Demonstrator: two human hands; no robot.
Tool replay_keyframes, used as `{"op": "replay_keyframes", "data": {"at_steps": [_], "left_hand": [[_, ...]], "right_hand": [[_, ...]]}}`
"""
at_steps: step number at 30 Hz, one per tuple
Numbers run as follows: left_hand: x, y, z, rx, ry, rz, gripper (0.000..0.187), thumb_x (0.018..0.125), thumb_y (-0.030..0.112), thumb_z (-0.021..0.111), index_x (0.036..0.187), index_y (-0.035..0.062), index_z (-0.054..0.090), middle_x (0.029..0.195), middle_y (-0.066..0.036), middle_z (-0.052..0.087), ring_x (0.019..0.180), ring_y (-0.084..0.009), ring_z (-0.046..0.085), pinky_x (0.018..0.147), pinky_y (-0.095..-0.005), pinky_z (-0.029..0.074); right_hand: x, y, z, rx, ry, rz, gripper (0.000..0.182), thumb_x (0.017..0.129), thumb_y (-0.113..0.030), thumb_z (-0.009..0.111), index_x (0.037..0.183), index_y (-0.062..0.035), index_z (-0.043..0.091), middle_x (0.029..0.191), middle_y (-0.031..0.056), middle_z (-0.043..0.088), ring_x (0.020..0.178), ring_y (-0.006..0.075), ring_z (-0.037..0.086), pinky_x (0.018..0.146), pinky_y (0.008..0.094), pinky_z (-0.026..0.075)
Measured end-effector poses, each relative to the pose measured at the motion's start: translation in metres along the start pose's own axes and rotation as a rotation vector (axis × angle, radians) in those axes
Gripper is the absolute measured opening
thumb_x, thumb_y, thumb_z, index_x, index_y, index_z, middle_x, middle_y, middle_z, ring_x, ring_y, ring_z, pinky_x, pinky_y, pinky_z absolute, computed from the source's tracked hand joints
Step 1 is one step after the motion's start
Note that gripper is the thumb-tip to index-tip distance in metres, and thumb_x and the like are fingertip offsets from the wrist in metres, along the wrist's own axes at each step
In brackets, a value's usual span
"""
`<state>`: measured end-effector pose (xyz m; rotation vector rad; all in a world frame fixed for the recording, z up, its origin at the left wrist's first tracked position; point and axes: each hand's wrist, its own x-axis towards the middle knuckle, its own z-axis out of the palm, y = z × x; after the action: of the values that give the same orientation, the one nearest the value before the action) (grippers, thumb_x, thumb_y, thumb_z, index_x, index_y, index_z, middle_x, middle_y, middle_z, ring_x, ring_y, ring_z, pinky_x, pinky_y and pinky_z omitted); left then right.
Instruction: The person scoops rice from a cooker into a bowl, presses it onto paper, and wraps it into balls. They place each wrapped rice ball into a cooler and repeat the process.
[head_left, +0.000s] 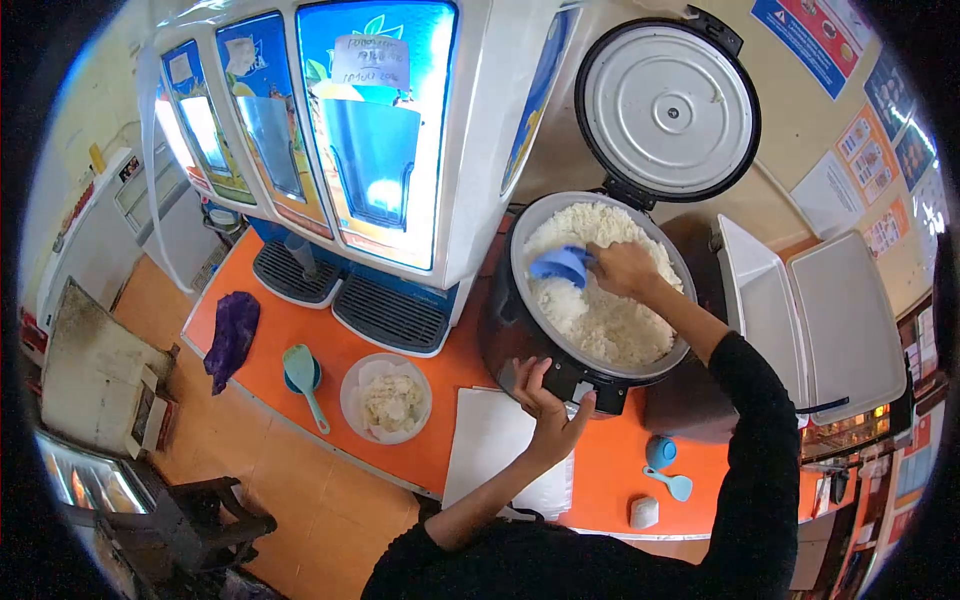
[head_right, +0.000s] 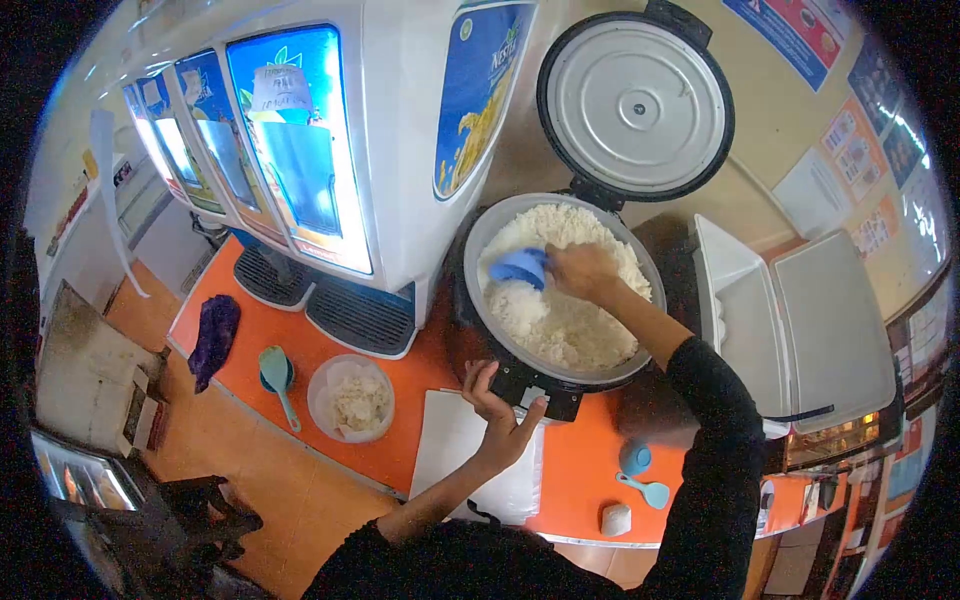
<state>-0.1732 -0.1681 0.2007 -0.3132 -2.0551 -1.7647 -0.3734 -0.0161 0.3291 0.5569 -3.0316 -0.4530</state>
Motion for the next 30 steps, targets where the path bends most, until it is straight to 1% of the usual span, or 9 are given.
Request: {"op": "replay_keyframes", "data": {"at_steps": [7,16,17,19,21,23,24,27,30], "left_hand": [[0.001,0.001,-0.001,0.039,0.005,0.045,0.079,0.089,0.033,0.066,0.139,-0.0006,0.015,0.137,-0.023,0.014,0.133,-0.0409,0.009,0.109,-0.0577,0.006],[-0.007,-0.014,-0.014,-0.043,0.1,0.012,0.083,0.088,0.036,0.069,0.139,-0.0023,0.016,0.135,-0.022,0.017,0.134,-0.0406,0.01,0.11,-0.0557,0.009],[-0.017,-0.027,-0.026,-0.046,0.09,0.025,0.086,0.087,0.038,0.069,0.138,-0.0043,0.014,0.135,-0.022,0.017,0.134,-0.041,0.011,0.111,-0.0541,0.01],[-0.043,-0.054,-0.058,0.118,-0.04,-0.019,0.087,0.084,0.042,0.071,0.138,-0.0027,0.02,0.137,-0.023,0.017,0.134,-0.0408,0.014,0.11,-0.0545,0.013],[-0.06,-0.079,-0.087,0.293,-0.319,-0.059,0.087,0.079,0.048,0.074,0.138,0.0025,0.028,0.139,-0.022,0.023,0.134,-0.0401,0.021,0.109,-0.0558,0.017],[-0.082,-0.13,-0.106,0.388,-0.705,-0.057,0.098,0.066,0.053,0.079,0.141,0.0097,0.034,0.148,-0.014,0.03,0.141,-0.0359,0.023,0.11,-0.0573,0.019],[-0.095,-0.148,-0.115,0.388,-0.727,-0.087,0.098,0.066,0.053,0.079,0.141,0.0097,0.034,0.148,-0.014,0.03,0.141,-0.0359,0.023,0.11,-0.0573,0.019],[-0.098,-0.17,-0.131,0.513,-0.925,-0.046,0.118,0.057,0.055,0.083,0.148,0.0096,0.025,0.156,-0.009,0.021,0.147,-0.0314,0.013,0.113,-0.0565,0.014],[-0.1,-0.171,-0.133,0.573,-0.925,-0.002,0.133,0.048,0.058,0.085,0.152,0.0104,0.017,0.159,-0.009,0.015,0.148,-0.0307,0.01,0.114,-0.0553,0.011]], "right_hand": [[-0.093,-0.022,-0.021,0.189,-0.125,-0.169,0.03,0.093,-0.032,0.053,0.107,-0.0059,0.057,0.067,0.0238,0.063,0.069,0.0429,0.065,0.066,0.0518,0.051],[-0.129,0.036,-0.072,0.176,-0.255,-0.131,0.033,0.091,-0.031,0.056,0.107,-0.0024,0.061,0.076,0.0262,0.064,0.077,0.0412,0.066,0.073,0.05,0.05],[-0.132,0.052,-0.073,0.385,-0.252,-0.108,0.031,0.091,-0.027,0.056,0.108,-0.0017,0.062,0.077,0.0238,0.064,0.076,0.04,0.066,0.072,0.0478,0.051],[-0.152,0.056,-0.076,0.603,-0.255,-0.061,0.029,0.091,-0.022,0.056,0.109,-0.001,0.063,0.077,0.0215,0.065,0.074,0.0387,0.066,0.071,0.0455,0.051],[-0.193,0.035,-0.083,0.989,-0.419,0.34,0.025,0.09,-0.014,0.054,0.108,-0.0004,0.064,0.072,0.0123,0.062,0.063,0.0281,0.062,0.062,0.0379,0.05],[-0.24,-0.004,-0.053,0.902,-0.112,-0.144,0.023,0.09,-0.012,0.054,0.108,0.0005,0.062,0.068,0.0061,0.055,0.055,0.0176,0.055,0.053,0.0317,0.046],[-0.25,-0.04,-0.067,1.367,-0.567,0.544,0.022,0.091,-0.012,0.054,0.108,0.0006,0.06,0.073,0.0064,0.057,0.058,0.0138,0.056,0.052,0.0294,0.047],[-0.291,-0.122,0.007,1.874,-0.738,0.742,0.024,0.092,-0.016,0.055,0.105,0.004,0.058,0.082,0.0088,0.061,0.065,0.0164,0.06,0.058,0.0303,0.052],[-0.301,-0.187,0.124,1.854,-0.772,0.821,0.028,0.093,-0.024,0.058,0.097,0.0039,0.061,0.077,0.0069,0.061,0.06,0.0105,0.056,0.053,0.0242,0.047]]}}
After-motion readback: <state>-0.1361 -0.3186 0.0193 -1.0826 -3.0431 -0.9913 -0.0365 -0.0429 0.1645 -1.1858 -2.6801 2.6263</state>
